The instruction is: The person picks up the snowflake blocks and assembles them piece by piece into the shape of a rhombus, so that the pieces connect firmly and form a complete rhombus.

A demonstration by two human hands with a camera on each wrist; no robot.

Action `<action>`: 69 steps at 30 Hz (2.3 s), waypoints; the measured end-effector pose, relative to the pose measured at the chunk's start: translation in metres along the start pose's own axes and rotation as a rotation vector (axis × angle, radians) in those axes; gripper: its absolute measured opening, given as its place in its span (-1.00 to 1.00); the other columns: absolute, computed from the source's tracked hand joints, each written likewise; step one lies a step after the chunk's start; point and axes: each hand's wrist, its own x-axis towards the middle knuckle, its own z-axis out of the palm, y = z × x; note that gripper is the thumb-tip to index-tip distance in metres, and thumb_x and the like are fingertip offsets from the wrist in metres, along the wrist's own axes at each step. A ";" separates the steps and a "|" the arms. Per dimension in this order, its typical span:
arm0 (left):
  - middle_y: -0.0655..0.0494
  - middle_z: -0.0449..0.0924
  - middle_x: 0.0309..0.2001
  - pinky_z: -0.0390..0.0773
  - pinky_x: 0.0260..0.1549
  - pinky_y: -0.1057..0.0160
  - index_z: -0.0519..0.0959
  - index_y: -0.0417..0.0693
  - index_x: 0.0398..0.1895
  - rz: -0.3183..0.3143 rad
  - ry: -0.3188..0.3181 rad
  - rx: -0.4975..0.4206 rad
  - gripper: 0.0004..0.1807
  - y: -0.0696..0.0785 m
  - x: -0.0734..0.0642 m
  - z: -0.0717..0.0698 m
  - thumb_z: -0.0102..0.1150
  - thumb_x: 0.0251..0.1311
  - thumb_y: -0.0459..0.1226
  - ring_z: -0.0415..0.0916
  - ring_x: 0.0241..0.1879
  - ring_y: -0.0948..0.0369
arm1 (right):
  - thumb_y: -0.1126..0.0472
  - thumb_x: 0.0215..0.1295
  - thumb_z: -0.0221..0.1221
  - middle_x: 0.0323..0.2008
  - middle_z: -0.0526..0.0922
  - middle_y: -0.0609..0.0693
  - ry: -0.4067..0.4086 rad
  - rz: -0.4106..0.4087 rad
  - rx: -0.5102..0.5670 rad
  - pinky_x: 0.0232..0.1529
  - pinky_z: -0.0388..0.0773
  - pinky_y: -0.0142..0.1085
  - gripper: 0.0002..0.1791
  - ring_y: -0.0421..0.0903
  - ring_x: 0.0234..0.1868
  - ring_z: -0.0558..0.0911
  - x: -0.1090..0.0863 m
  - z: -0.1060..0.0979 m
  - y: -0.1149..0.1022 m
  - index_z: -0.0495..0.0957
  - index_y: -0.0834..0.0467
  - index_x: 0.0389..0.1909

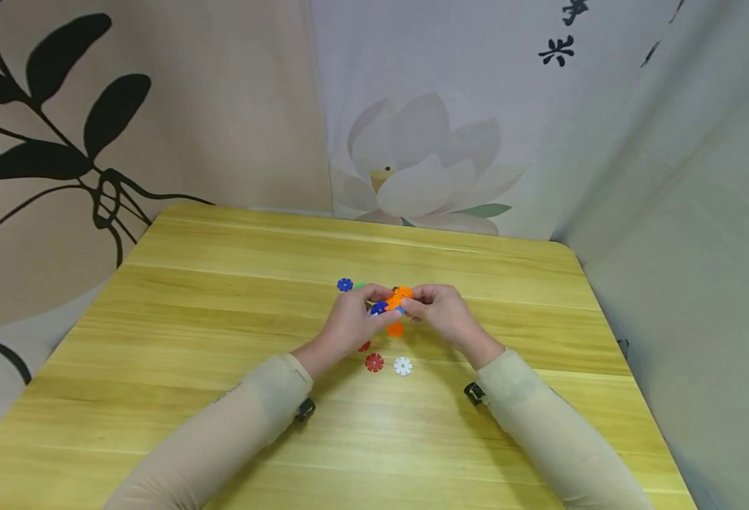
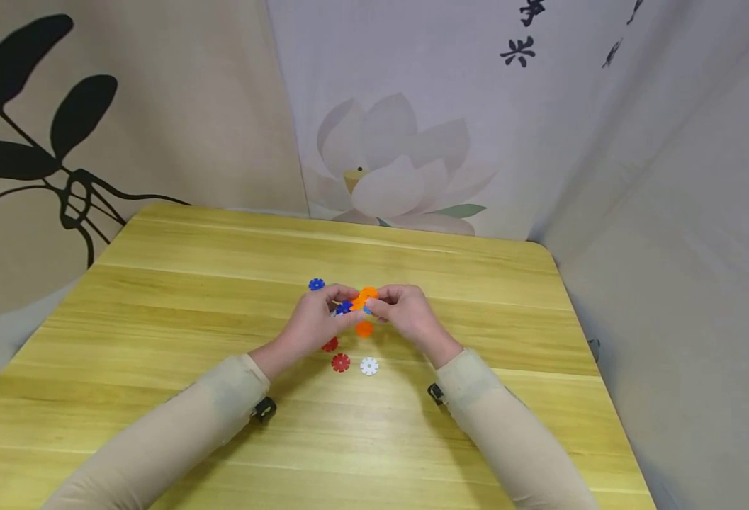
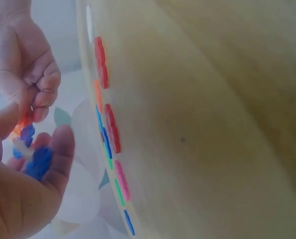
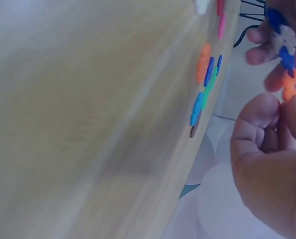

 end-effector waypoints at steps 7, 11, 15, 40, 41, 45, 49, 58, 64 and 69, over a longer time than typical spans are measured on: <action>-0.04 0.70 0.20 0.85 -0.14 0.09 0.57 -0.10 0.38 -0.068 -0.088 -0.237 -0.42 -0.010 0.007 -0.009 0.41 0.41 -0.05 0.79 -0.14 -0.01 | 0.00 0.60 0.23 -0.24 0.77 0.11 -0.093 -0.062 -0.189 -0.16 0.70 -0.30 -0.68 0.01 -0.22 0.67 0.008 0.002 -0.015 0.76 0.17 -0.13; -0.21 0.67 0.22 0.86 -0.20 0.12 0.40 -0.14 0.53 -0.195 -0.138 -0.479 -0.35 -0.015 0.013 -0.015 0.29 0.51 -0.07 0.78 -0.27 0.08 | 0.02 0.69 0.09 -0.12 0.80 0.16 -0.094 -0.095 -0.363 -0.11 0.71 -0.20 -0.63 0.05 -0.16 0.70 0.015 -0.003 -0.017 0.75 0.19 -0.02; -0.31 0.60 0.32 0.82 -0.29 0.26 0.38 -0.14 0.51 -0.321 -0.139 -0.677 -0.42 -0.018 0.017 -0.022 0.15 0.60 -0.05 0.71 -0.37 0.23 | 0.06 0.65 0.17 0.07 0.77 0.14 -0.019 -0.088 -0.574 0.13 0.73 -0.04 -0.63 0.07 0.02 0.71 0.025 -0.005 -0.009 0.66 0.19 0.24; -0.28 0.43 0.51 0.83 -0.11 0.28 0.25 -0.05 0.57 -0.387 -0.197 -0.968 -0.44 -0.024 0.024 -0.026 0.09 0.64 -0.15 0.84 -0.17 0.15 | 0.09 0.39 0.45 0.10 0.75 0.19 -0.043 -0.029 -0.680 0.29 0.69 0.01 -0.47 0.10 0.10 0.70 0.038 -0.001 0.013 0.64 0.27 0.26; -0.28 0.43 0.51 0.83 -0.10 0.28 0.27 -0.06 0.55 -0.380 -0.205 -0.971 -0.47 -0.024 0.025 -0.026 0.05 0.66 -0.12 0.83 -0.14 0.14 | 0.10 0.39 0.45 0.08 0.76 0.18 -0.044 -0.033 -0.677 0.28 0.69 0.00 -0.51 0.08 0.08 0.70 0.038 -0.001 0.013 0.66 0.26 0.23; -0.20 0.52 0.43 0.82 -0.14 0.33 0.32 -0.11 0.51 -0.373 -0.243 -0.990 -0.45 -0.024 0.027 -0.027 -0.05 0.69 0.01 0.80 -0.14 0.16 | 0.14 0.39 0.45 0.01 0.78 0.14 -0.038 -0.042 -0.674 0.24 0.71 -0.03 -0.63 0.04 0.02 0.70 0.037 0.000 0.013 0.70 0.22 0.12; -0.03 0.74 0.18 0.80 -0.23 0.36 0.35 -0.04 0.43 -0.398 -0.278 -1.073 -0.49 -0.026 0.028 -0.027 -0.06 0.68 0.07 0.77 -0.23 0.18 | 0.16 0.39 0.45 -0.03 0.77 0.12 -0.047 -0.060 -0.674 0.21 0.72 -0.06 -0.67 0.03 -0.02 0.69 0.039 0.001 0.014 0.70 0.21 0.07; -0.02 0.73 0.12 0.76 -0.30 0.43 0.27 -0.16 0.49 -0.370 -0.471 -1.114 -0.51 -0.028 0.025 -0.026 -0.18 0.74 -0.05 0.64 -0.34 0.27 | -0.03 0.62 0.21 0.02 0.75 0.17 0.024 0.025 -0.418 0.08 0.70 -0.08 -0.59 0.08 -0.02 0.66 0.030 -0.004 -0.006 0.68 0.23 0.14; 0.05 0.79 -0.06 0.73 -0.33 0.45 0.33 -0.35 0.43 -0.334 -0.528 -1.060 -0.45 -0.026 0.025 -0.029 -0.21 0.74 -0.05 0.61 -0.39 0.33 | -0.20 0.61 0.15 -0.31 0.70 0.06 -0.109 0.135 -0.024 -0.25 0.62 -0.27 -0.47 -0.07 -0.33 0.57 0.024 -0.005 -0.033 0.73 0.23 -0.12; 0.05 0.80 -0.06 0.75 -0.33 0.45 0.33 -0.36 0.40 -0.350 -0.546 -1.024 -0.46 -0.023 0.026 -0.031 -0.21 0.74 -0.05 0.62 -0.40 0.32 | -0.05 0.59 0.24 -0.40 0.66 0.03 -0.124 0.142 0.098 -0.37 0.57 -0.40 -0.58 -0.15 -0.43 0.53 0.022 -0.005 -0.034 0.72 0.28 -0.07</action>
